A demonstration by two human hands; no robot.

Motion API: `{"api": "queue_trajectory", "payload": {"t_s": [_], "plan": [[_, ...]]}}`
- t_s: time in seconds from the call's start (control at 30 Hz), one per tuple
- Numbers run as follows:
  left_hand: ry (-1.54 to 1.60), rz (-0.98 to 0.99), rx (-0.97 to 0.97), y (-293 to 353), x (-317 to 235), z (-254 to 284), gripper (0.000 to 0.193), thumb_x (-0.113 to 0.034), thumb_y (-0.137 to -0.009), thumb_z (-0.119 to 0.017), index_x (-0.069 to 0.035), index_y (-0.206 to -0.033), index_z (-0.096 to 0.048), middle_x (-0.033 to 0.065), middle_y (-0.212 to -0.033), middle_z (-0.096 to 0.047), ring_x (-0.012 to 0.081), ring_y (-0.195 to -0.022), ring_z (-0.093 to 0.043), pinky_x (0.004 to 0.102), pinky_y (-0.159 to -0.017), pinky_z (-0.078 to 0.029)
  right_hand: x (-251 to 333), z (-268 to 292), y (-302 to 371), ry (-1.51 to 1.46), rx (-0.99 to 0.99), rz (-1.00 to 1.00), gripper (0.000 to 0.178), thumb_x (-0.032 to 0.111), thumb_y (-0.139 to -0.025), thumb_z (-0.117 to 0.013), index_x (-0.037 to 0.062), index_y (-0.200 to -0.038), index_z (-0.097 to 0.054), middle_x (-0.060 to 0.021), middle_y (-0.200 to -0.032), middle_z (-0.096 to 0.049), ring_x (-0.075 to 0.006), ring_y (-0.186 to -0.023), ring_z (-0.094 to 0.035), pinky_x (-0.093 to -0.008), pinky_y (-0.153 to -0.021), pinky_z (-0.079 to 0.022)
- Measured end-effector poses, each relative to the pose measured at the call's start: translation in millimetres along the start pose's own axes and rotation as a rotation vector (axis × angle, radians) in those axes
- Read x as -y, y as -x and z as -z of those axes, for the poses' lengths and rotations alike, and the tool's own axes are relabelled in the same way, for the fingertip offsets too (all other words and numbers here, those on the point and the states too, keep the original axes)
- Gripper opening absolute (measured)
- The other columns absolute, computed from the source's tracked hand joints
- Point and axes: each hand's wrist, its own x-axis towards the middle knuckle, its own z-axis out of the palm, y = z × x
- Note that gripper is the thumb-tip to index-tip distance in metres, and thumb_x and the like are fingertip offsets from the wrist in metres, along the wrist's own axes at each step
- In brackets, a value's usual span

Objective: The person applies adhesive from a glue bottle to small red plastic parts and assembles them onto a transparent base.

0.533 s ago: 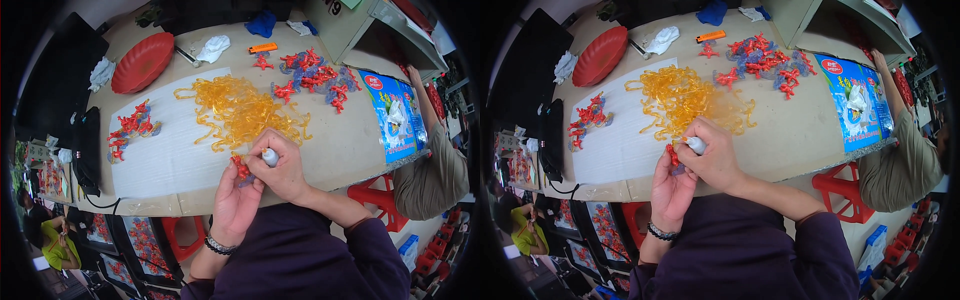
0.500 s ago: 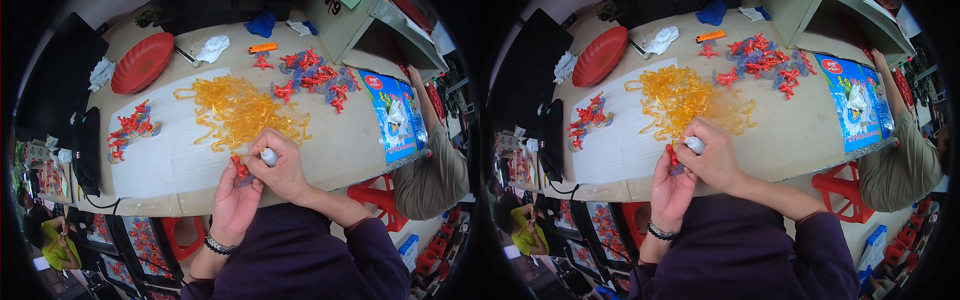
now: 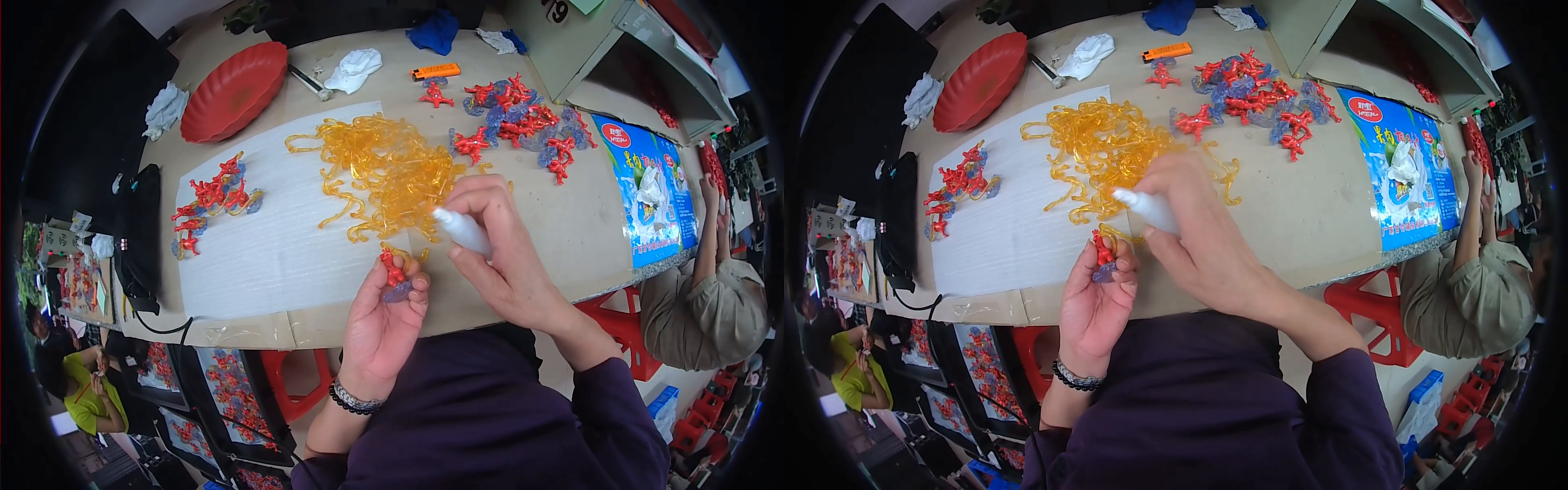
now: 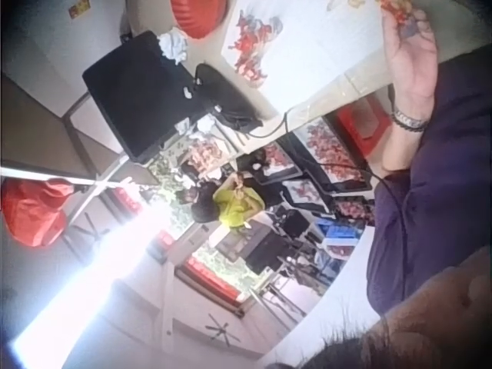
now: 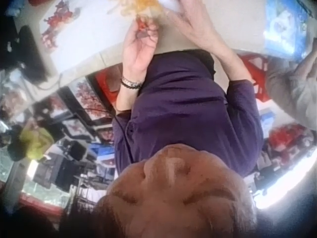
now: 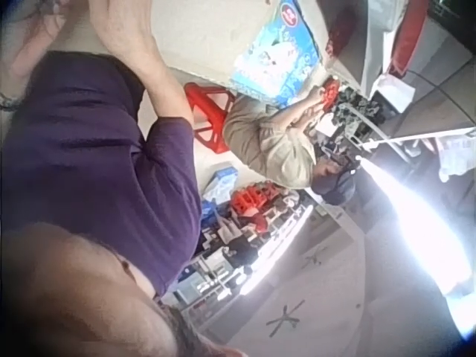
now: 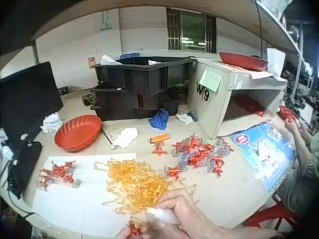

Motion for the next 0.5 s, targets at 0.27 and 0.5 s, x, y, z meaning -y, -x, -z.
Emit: {"api": "queue_trajectory", "payload": {"t_s": [0.27, 0.5], "plan": [[-0.113, -0.069, -0.082, 3.7, 3.5, 3.7, 0.019, -0.023, -0.099, -0.056, -0.005, -0.101, -0.059, 0.0077, -0.102, -0.059, 0.0235, -0.093, -0.060, 0.0323, -0.084, -0.051, 10.6, 14.4, 14.5, 0.268, -0.089, 0.308, 0.043, -0.004, -0.061, -0.074, -0.0037, -0.102, -0.064, -0.0134, -0.094, -0.063, -0.0290, -0.081, -0.061, -0.0350, -0.069, -0.051], [-0.137, -0.096, -0.108, 5.1, 7.9, 0.2, 0.020, -0.024, -0.098, -0.057, -0.005, -0.103, -0.059, 0.0069, -0.102, -0.060, 0.0236, -0.097, -0.059, 0.0340, -0.089, -0.049, 7.2, 13.2, 13.9, 0.423, -0.035, 0.468, 0.034, 0.005, -0.062, -0.068, -0.0046, -0.095, -0.066, -0.0150, -0.094, -0.064, -0.0283, -0.080, -0.063, -0.0338, -0.065, -0.054]]}}
